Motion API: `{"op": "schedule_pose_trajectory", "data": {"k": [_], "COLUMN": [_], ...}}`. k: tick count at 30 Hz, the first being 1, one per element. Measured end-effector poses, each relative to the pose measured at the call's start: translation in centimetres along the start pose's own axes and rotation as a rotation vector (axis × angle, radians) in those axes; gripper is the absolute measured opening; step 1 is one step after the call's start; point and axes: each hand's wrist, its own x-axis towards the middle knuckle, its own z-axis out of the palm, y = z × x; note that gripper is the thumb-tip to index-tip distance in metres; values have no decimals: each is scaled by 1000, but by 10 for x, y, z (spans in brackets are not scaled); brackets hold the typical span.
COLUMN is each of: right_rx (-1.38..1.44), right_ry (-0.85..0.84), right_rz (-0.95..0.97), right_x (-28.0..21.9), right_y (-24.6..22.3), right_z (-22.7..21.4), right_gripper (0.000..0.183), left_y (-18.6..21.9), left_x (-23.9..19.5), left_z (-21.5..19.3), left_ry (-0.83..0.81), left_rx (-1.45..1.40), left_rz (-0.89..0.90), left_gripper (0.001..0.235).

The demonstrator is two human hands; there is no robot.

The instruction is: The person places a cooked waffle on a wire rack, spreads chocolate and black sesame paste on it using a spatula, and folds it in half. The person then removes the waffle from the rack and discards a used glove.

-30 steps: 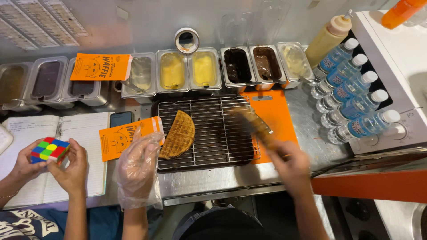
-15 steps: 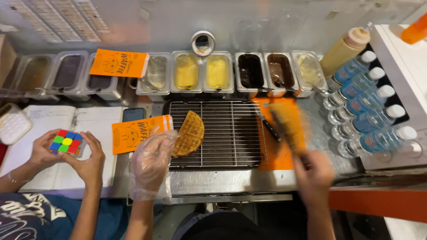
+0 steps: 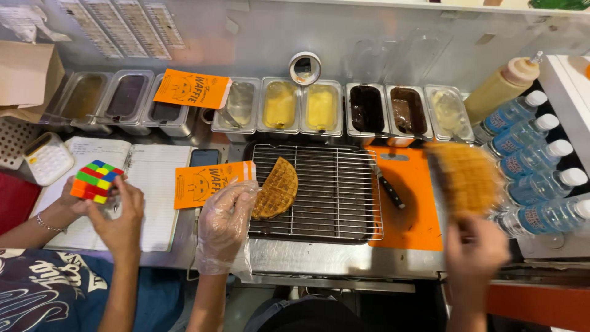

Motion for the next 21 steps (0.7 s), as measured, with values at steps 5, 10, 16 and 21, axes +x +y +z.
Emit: {"op": "schedule_pose_trajectory", "data": {"k": [5,10,16,21], "right_rx": [755,361,-53,717], "right_ry": [-623,-164,44,-599], "right_rz": [541,238,58,542], "right_x": [-41,-14,7,-28], "right_y": [-46,-5,1,-56], "right_z": [40,5,-13,23], "right_gripper": [14,14,9,20], "left_y": [47,56,57,57], "left_x": [-5,0,-5,2], "left_z": [43,32,31,40], "left_ry": [27,-7,-3,-68], "left_rx": [-276,-248,-295,-363], "left_rz": [166,46,-32,14], "left_gripper": [13,16,17,18]}}
